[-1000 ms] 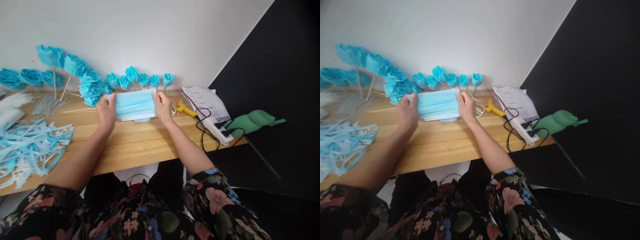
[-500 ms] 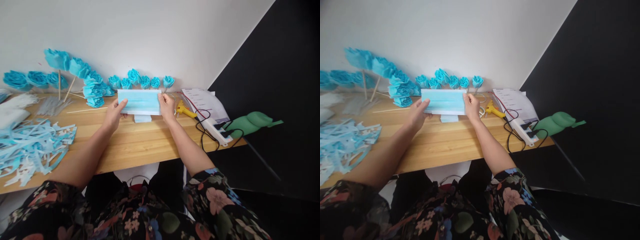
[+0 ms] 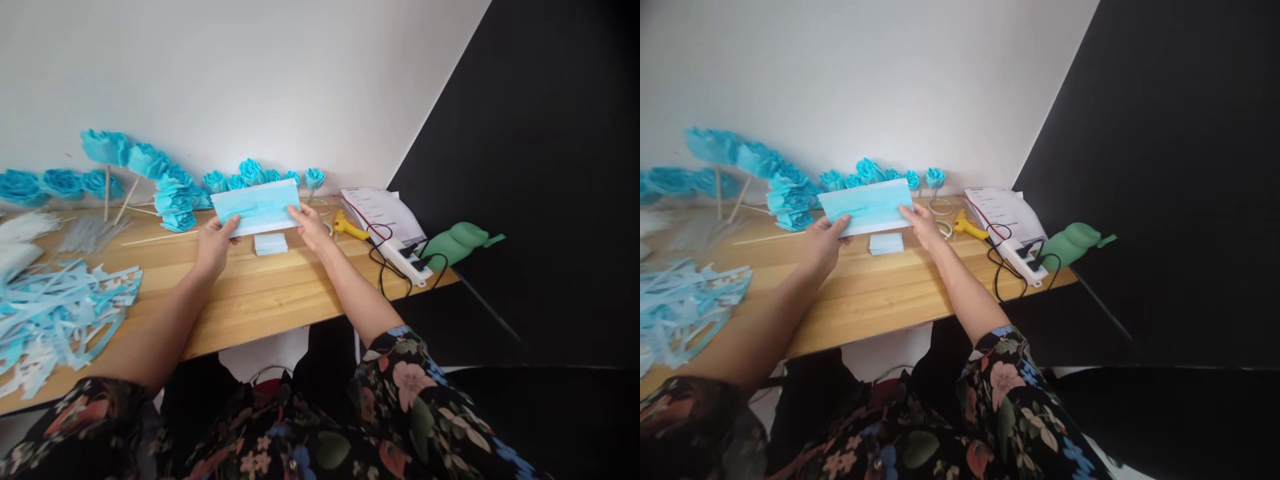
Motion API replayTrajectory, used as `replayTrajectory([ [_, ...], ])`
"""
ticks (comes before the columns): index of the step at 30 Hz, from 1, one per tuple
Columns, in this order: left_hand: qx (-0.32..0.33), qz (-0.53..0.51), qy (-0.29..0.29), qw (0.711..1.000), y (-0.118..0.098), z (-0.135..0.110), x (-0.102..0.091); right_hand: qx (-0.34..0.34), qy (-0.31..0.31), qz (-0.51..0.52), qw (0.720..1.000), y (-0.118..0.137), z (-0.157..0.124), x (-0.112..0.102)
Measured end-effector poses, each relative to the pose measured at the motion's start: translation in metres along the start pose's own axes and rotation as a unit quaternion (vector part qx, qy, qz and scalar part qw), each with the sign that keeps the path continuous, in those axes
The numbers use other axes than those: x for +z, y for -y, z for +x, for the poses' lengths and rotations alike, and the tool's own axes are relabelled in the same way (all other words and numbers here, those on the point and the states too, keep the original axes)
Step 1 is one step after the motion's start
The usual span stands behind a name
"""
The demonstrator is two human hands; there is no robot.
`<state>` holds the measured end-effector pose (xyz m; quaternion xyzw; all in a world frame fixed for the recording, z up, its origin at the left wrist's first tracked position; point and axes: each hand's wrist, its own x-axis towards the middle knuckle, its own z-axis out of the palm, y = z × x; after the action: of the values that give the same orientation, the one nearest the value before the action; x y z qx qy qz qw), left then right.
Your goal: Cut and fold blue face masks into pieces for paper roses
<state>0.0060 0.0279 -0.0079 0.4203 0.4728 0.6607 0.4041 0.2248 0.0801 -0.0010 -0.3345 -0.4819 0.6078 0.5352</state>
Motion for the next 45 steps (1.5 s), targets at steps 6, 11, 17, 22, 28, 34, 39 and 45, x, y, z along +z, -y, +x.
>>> replayTrajectory([
  [6, -0.008, 0.006, 0.033, 0.999, 0.001, 0.0, -0.002, -0.004, -0.04, 0.008, 0.999, -0.006, 0.004, -0.002],
  [11, 0.004, 0.025, 0.052, 0.998, -0.001, 0.001, -0.006, -0.012, -0.059, 0.007, 0.998, -0.005, 0.004, -0.001],
  [17, 0.002, 0.037, 0.078, 0.996, -0.001, -0.001, -0.007, 0.005, -0.086, -0.027, 0.996, 0.003, 0.001, 0.0],
  [22, 0.007, 0.04, 0.083, 0.996, 0.001, -0.002, -0.01, 0.003, -0.096, -0.024, 0.995, 0.004, 0.0, -0.001],
  [28, 0.016, 0.057, 0.078, 0.995, 0.004, -0.001, -0.012, -0.009, -0.037, -0.003, 0.999, 0.008, -0.001, 0.0],
  [34, -0.016, -0.066, 0.088, 0.994, -0.018, -0.002, -0.003, -0.017, -0.056, -0.046, 0.997, 0.01, -0.003, 0.001],
  [39, -0.14, -0.089, 0.172, 0.971, -0.038, 0.008, -0.016, 0.012, -0.003, -0.073, 0.997, 0.012, -0.007, 0.004],
  [45, -0.115, 0.04, 0.258, 0.958, -0.039, 0.011, -0.034, 0.018, 0.082, -0.102, 0.991, 0.007, -0.014, 0.007],
])
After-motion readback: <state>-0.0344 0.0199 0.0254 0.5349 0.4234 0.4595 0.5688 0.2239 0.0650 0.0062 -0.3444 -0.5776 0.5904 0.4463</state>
